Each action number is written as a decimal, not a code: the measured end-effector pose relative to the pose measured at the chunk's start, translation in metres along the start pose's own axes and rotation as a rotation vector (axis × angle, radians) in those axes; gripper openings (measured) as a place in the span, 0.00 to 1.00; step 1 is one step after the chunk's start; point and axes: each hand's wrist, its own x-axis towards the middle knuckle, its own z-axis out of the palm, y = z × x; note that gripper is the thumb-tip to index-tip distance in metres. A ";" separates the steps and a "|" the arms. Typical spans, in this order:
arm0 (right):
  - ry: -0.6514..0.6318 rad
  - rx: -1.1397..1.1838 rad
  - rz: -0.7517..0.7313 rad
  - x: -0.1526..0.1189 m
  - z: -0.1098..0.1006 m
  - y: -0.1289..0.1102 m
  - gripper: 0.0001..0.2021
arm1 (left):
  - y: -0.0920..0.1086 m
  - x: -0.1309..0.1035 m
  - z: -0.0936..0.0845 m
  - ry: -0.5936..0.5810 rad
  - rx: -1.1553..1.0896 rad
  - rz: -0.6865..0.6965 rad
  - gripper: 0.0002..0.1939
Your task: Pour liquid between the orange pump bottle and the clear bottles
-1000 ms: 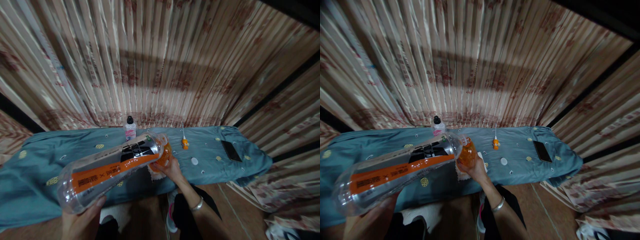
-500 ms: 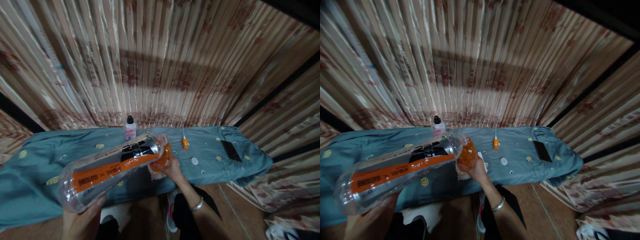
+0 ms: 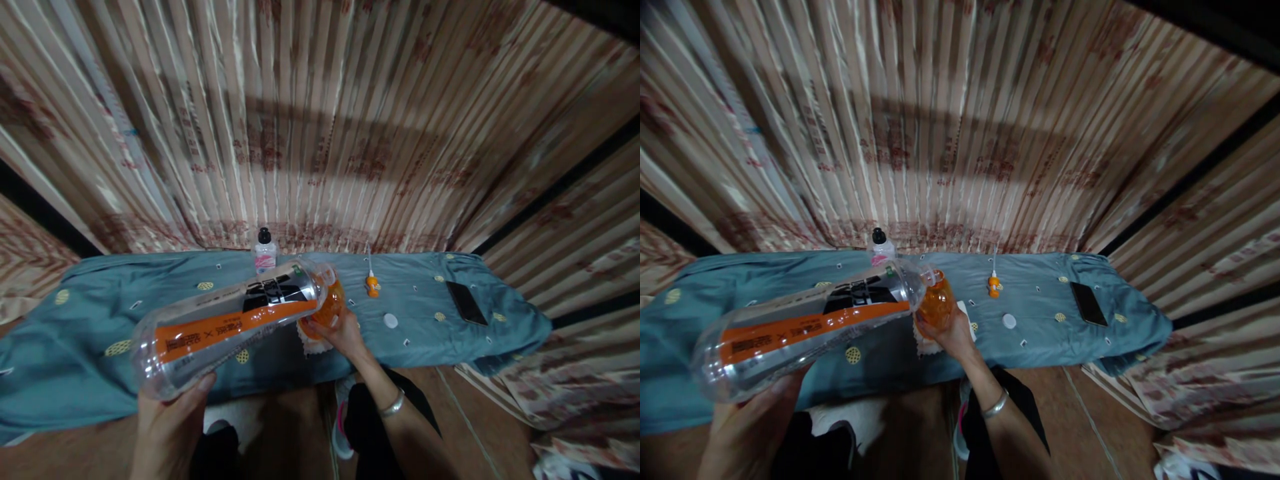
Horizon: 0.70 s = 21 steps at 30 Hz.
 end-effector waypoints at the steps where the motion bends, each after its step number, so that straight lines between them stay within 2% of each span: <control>1: 0.006 0.002 0.001 0.000 0.000 0.001 0.32 | -0.001 0.001 0.001 0.005 -0.017 0.011 0.27; 4: 0.006 0.018 -0.008 0.000 0.000 0.003 0.34 | -0.002 0.003 0.002 -0.006 -0.049 0.032 0.32; 10: 0.001 -0.010 0.005 -0.001 0.000 0.004 0.31 | -0.003 0.006 0.001 0.002 -0.075 0.021 0.35; 21: -0.010 -0.024 -0.007 -0.001 0.000 0.008 0.34 | 0.001 0.003 0.003 0.018 -0.057 -0.004 0.30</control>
